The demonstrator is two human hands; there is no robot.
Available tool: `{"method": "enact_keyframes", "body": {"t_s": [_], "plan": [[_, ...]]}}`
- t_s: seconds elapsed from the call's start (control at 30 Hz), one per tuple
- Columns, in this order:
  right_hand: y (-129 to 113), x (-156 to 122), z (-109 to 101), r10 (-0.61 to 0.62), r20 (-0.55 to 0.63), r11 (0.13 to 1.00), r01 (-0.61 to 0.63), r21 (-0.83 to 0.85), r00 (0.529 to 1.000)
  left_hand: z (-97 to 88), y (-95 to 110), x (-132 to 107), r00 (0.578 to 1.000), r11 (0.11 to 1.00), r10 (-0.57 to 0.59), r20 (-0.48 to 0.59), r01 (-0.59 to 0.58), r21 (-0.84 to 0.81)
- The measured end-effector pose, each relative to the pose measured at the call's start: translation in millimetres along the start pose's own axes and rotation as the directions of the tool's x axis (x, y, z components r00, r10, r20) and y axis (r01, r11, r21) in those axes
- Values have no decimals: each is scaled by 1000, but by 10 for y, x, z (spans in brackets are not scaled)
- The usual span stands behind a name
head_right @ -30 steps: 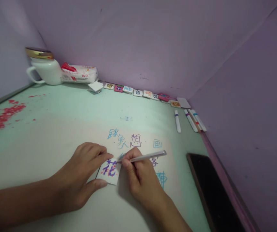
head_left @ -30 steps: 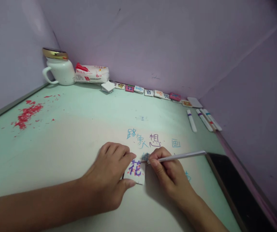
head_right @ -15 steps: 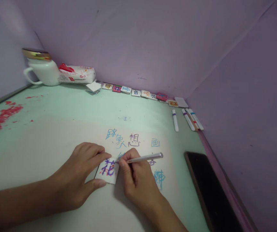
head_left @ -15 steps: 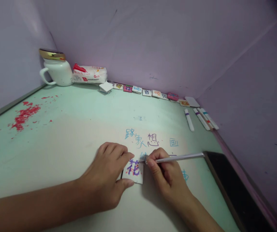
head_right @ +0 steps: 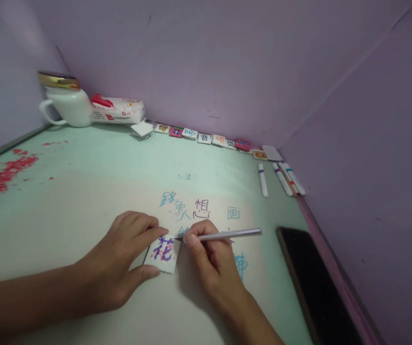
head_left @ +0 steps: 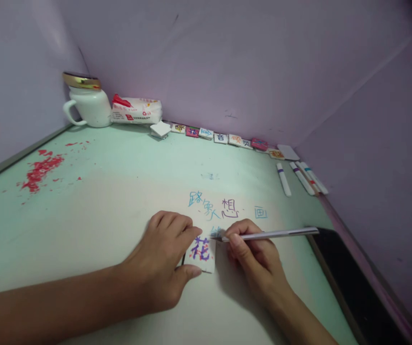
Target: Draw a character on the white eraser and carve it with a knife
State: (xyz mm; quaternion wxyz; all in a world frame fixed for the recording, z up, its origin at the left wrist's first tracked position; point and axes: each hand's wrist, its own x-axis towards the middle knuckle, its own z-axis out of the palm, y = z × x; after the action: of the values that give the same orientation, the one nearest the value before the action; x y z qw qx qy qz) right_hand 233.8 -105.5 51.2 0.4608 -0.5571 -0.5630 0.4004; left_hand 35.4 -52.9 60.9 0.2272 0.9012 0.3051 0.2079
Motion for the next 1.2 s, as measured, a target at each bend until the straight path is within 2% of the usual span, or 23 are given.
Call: {"method": "enact_keyframes", "body": {"t_s": [0.13,0.27,0.4,0.5,0.63,0.83,0.9,1.0,1.1,1.2], "plan": [[-60,-17,48,173,-78,968,-155,196,982,7,-12,-7,1000,1000,8,5,-8,4],[-72,-1,42,217,-79,957,-196,213,973,15,-16,-8,1000,1000,14,6,-14,5],[14,10,9,150,-43,974,-141,176,988,14,-17,-3,1000,1000,21,-2,-21,6],[59,-5,7,36,-38,999,-35,31,999,11,-20,-1,1000,1000,21,-2,-21,5],[42,-18,21,-121,-1,983,120,-138,993,7,-19,2,1000,1000,18,-8,-18,7],[26,9,44,-174,-15,966,168,-198,985,4,-9,5,1000,1000,18,5,-18,3],[33,17,55,-129,-37,985,123,-124,991,6,-9,4,1000,1000,16,4,-16,4],[14,37,65,70,-113,983,-50,174,991,13,-12,3,1000,1000,17,-3,-17,9],[-45,77,51,290,-137,853,-191,486,947,17,-14,-1,1000,1000,19,-8,-19,9],[-105,127,20,394,-124,742,-235,628,911,13,-13,-5,1000,1000,23,-4,-23,7]]}}
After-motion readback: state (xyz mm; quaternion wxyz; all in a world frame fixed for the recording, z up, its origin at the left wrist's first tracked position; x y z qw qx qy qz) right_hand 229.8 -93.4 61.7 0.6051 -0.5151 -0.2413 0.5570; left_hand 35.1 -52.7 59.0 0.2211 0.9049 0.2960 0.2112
